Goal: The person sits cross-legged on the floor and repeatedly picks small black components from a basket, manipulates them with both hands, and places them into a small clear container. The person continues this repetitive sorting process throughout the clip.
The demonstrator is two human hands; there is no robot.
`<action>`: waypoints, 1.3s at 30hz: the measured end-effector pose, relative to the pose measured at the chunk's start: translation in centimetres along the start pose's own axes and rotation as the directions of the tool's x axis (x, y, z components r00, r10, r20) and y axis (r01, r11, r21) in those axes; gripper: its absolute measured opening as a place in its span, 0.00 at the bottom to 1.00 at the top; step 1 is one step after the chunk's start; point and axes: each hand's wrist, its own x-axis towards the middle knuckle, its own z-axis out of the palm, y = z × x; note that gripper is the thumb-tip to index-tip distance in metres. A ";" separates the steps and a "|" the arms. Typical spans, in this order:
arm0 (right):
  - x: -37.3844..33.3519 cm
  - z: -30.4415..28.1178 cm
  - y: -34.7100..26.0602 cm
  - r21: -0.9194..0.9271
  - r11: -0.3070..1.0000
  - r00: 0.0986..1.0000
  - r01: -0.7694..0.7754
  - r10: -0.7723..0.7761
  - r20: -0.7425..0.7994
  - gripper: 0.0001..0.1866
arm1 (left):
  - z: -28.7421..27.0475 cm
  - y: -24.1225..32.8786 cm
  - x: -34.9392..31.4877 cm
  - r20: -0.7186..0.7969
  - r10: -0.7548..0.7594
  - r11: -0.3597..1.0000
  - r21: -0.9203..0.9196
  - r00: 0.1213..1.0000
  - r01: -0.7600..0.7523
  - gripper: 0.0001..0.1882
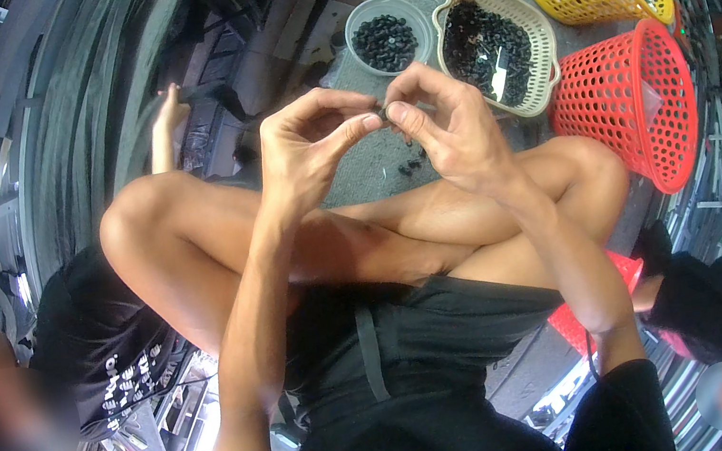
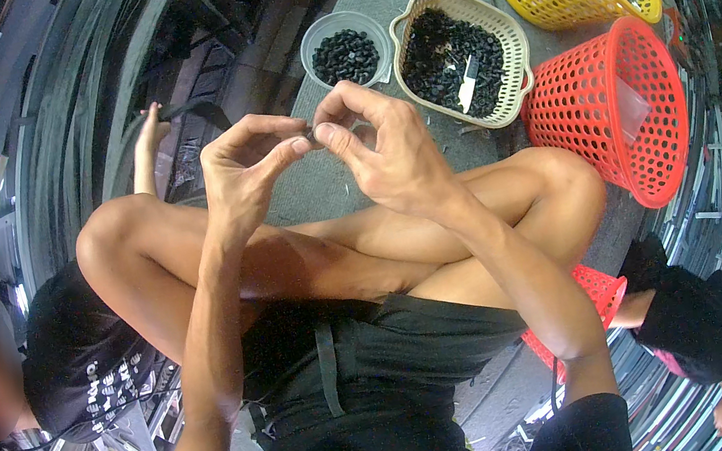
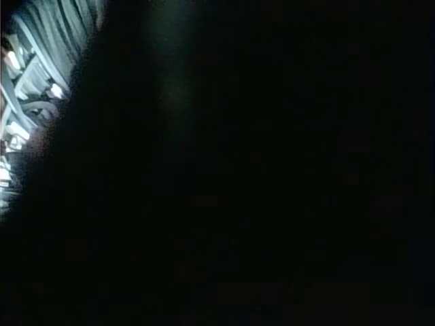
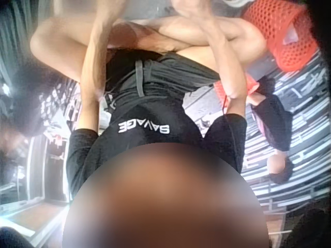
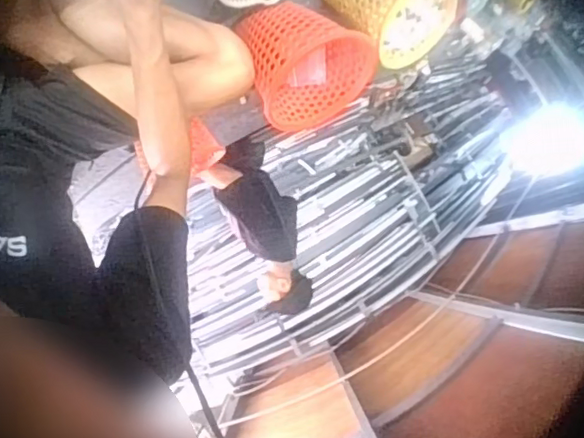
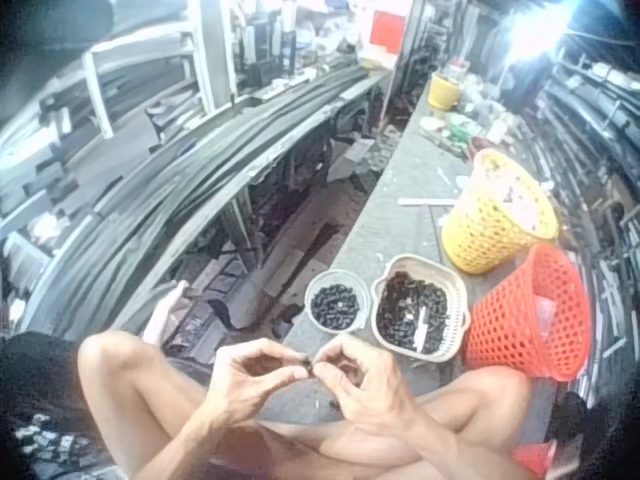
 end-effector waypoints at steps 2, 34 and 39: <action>-0.1 0.1 0.2 0.001 1.000 1.000 0.000 0.000 -0.006 0.05 | 0.1 -0.1 -0.2 0.001 0.022 1.000 0.009 1.000 -0.022 0.11; 2.2 -2.0 8.3 -0.524 0.814 0.897 -0.250 0.399 0.191 0.16 | 2.0 -1.6 -2.4 0.074 0.074 0.688 0.718 0.995 -0.105 0.17; 1.9 -3.3 6.9 0.043 0.903 0.817 -0.428 0.366 0.446 0.14 | 1.8 -2.3 -1.8 0.127 0.144 0.693 0.695 0.982 -0.191 0.16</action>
